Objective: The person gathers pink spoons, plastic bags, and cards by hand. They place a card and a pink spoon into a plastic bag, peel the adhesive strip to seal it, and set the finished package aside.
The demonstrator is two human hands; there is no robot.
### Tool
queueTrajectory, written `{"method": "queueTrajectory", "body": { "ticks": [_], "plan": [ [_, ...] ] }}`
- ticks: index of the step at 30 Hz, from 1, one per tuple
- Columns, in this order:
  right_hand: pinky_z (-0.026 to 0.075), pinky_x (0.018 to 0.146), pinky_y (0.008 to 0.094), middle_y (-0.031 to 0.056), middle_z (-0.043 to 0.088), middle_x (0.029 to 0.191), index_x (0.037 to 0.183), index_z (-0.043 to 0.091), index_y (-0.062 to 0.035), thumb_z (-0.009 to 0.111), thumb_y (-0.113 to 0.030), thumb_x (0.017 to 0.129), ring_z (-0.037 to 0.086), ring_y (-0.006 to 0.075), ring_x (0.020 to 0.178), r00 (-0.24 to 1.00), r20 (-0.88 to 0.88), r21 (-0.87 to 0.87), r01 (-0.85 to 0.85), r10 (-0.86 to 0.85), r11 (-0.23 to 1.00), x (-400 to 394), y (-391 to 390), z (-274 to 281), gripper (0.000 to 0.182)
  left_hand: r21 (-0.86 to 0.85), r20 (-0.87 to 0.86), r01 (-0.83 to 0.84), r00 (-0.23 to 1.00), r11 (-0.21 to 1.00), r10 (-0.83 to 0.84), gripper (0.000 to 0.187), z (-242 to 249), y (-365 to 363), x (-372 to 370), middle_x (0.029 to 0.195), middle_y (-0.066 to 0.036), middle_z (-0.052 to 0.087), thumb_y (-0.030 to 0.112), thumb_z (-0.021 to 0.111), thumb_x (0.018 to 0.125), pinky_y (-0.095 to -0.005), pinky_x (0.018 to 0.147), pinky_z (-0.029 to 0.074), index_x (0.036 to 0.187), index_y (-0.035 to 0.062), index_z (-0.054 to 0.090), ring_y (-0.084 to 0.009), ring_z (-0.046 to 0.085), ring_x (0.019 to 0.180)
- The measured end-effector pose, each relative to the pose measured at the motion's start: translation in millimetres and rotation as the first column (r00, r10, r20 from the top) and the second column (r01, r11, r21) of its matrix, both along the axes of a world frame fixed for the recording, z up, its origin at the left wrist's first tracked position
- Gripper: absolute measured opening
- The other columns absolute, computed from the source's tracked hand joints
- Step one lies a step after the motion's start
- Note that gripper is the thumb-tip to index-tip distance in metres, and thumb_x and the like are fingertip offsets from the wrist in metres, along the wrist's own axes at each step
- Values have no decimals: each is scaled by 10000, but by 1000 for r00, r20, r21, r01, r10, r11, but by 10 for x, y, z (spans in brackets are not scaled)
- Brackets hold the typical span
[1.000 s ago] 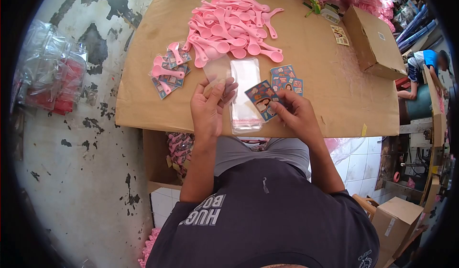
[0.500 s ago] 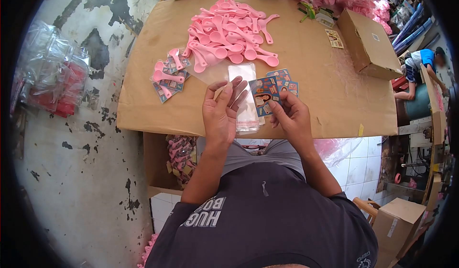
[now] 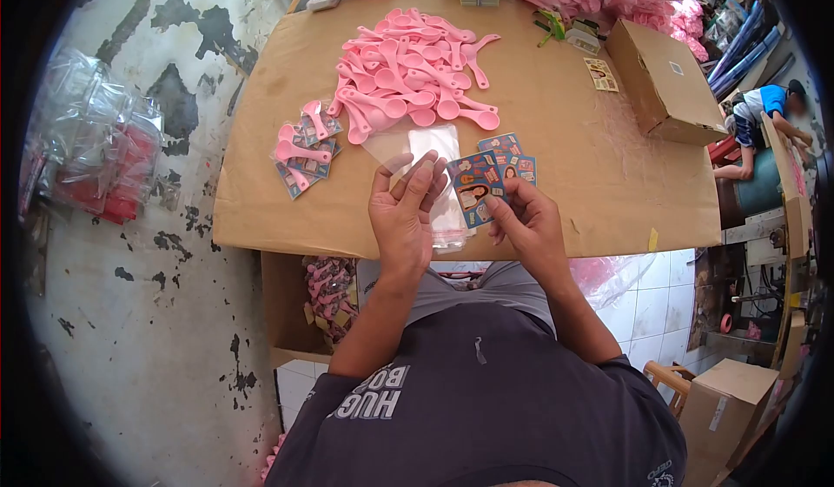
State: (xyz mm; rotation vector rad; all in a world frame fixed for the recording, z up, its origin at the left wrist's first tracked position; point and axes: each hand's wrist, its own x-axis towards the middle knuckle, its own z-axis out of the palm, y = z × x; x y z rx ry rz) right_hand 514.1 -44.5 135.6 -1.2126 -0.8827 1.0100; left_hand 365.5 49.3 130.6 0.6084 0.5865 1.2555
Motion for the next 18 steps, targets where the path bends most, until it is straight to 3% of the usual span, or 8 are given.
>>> {"method": "queueTrajectory", "body": {
  "ticks": [7, 10, 12, 16, 18],
  "plan": [
    [456, 534, 196, -8, 641, 790, 1065, 637, -12, 663, -140, 990, 582, 35, 635, 994, 88, -112, -53, 63, 992, 58, -104, 61, 151, 10, -40, -40, 998, 999, 40, 291, 16, 2, 32, 1191, -221, 686, 5, 666, 953, -344, 941, 600, 1204, 30, 521, -275, 690, 1109],
    [463, 528, 203, -3, 642, 790, 1066, 630, -4, 664, -139, 990, 588, 42, 629, 996, -19, -61, -88, 87, 994, 70, -87, 51, 158, 31, -26, -14, 1000, 999, 14, 305, 5, -6, 46, 1224, -231, 667, 5, 659, 958, -353, 960, 595, 1221, 22, 506, -290, 676, 1139],
    [476, 545, 200, 1, 649, 805, 1075, 641, 2, 655, -128, 994, 588, 40, 628, 999, -50, -12, 5, -6, 1000, 48, -66, 25, 153, 12, 29, 18, 999, 1000, -18, 316, 19, -45, 63, 1265, -243, 641, 5, 646, 966, -365, 983, 586, 1240, 18, 488, -308, 659, 1169],
    [485, 549, 202, 2, 650, 804, 1071, 640, 3, 651, -127, 996, 593, 41, 634, 996, -68, 12, 61, -60, 998, 17, -43, 20, 151, 31, 32, 20, 999, 999, -21, 319, 9, -58, 60, 1288, -249, 624, 6, 632, 974, -374, 1004, 577, 1252, 16, 476, -318, 650, 1184],
    [479, 526, 209, 8, 649, 777, 1084, 628, 18, 666, -130, 989, 594, 54, 601, 1000, -18, -21, 1, -1, 1000, 23, -58, 34, 180, 44, 21, 12, 1000, 999, -13, 312, 11, -60, 65, 1288, -252, 628, 2, 625, 976, -367, 999, 575, 1252, 17, 479, -318, 650, 1186]
  ]
}}
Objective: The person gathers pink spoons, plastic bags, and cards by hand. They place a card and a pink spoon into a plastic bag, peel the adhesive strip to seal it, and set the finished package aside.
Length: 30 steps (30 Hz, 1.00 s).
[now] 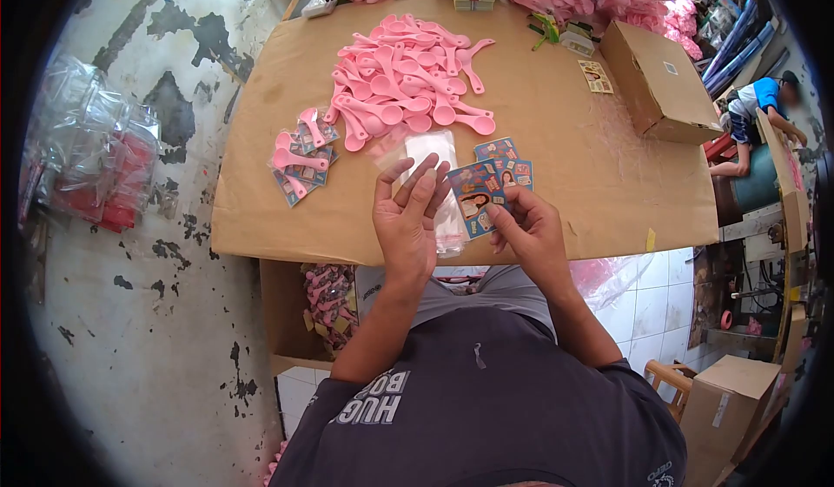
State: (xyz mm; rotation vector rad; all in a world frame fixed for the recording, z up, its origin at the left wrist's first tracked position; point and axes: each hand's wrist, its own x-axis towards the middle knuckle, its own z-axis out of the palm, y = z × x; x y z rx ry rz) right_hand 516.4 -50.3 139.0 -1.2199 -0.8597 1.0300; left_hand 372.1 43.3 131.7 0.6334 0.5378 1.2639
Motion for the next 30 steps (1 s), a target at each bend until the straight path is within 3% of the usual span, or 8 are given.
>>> {"method": "queueTrajectory", "body": {
  "ticks": [3, 7, 10, 12, 15, 25, 30],
  "plan": [
    [477, 523, 206, 7, 655, 786, 1089, 640, 17, 668, -129, 987, 592, 51, 603, 993, 14, -71, -116, 118, 991, 11, 16, -5, 180, 19, -10, 23, 1000, 1000, -22, 315, -12, 2, 15, 1272, -251, 645, -3, 634, 971, -351, 963, 582, 1249, 23, 488, -282, 669, 1151],
    [468, 517, 197, -6, 651, 809, 1106, 654, 14, 667, -127, 984, 587, 30, 613, 986, 45, -87, -153, 158, 984, 59, 40, 28, 186, 18, -6, 87, 996, 996, -87, 315, -54, -13, 8, 1246, -245, 666, -8, 644, 964, -335, 915, 588, 1242, 30, 500, -230, 688, 1090],
    [499, 551, 202, 8, 661, 824, 1123, 636, 19, 680, -126, 976, 621, 47, 653, 989, -42, -85, -145, 142, 986, 98, 62, 37, 210, 20, -34, 81, 996, 997, -80, 316, -26, -28, 32, 1222, -236, 682, -4, 655, 959, -327, 884, 592, 1236, 30, 506, -184, 694, 1037],
    [538, 601, 216, 32, 675, 852, 1121, 613, 18, 691, -121, 968, 656, 74, 709, 993, -116, -17, -35, 33, 999, 98, 89, -36, 221, 42, -35, 55, 998, 998, -53, 326, -15, -32, 44, 1196, -221, 695, -5, 659, 956, -318, 872, 591, 1241, 30, 504, -169, 695, 1025],
    [564, 650, 228, 47, 679, 866, 1100, 596, 8, 695, -115, 965, 679, 94, 766, 977, -213, 9, -2, 4, 1000, 116, 82, -75, 207, 48, -56, 58, 997, 997, -55, 335, -26, -50, 53, 1151, -192, 711, -7, 662, 955, -307, 863, 584, 1247, 32, 504, -157, 694, 1015],
    [523, 652, 247, 36, 655, 849, 1061, 594, -21, 711, -106, 950, 628, 90, 728, 974, -215, 142, 100, -68, 985, -95, 147, -52, 182, 40, -37, 95, 995, 995, -93, 405, 44, -271, 160, 1105, -130, 725, 14, 685, 949, -272, 864, 555, 1308, 15, 495, -135, 686, 1004],
    [531, 701, 233, 54, 676, 994, 1223, 596, 1, 654, -181, 1004, 627, 69, 845, 990, -138, 165, 39, -16, 985, -129, 178, -151, 291, 69, -75, 95, 993, 993, -90, 494, -80, -263, 121, 1146, -115, 718, 30, 693, 947, -262, 871, 548, 1388, 29, 470, -137, 682, 1026]
  ]
}}
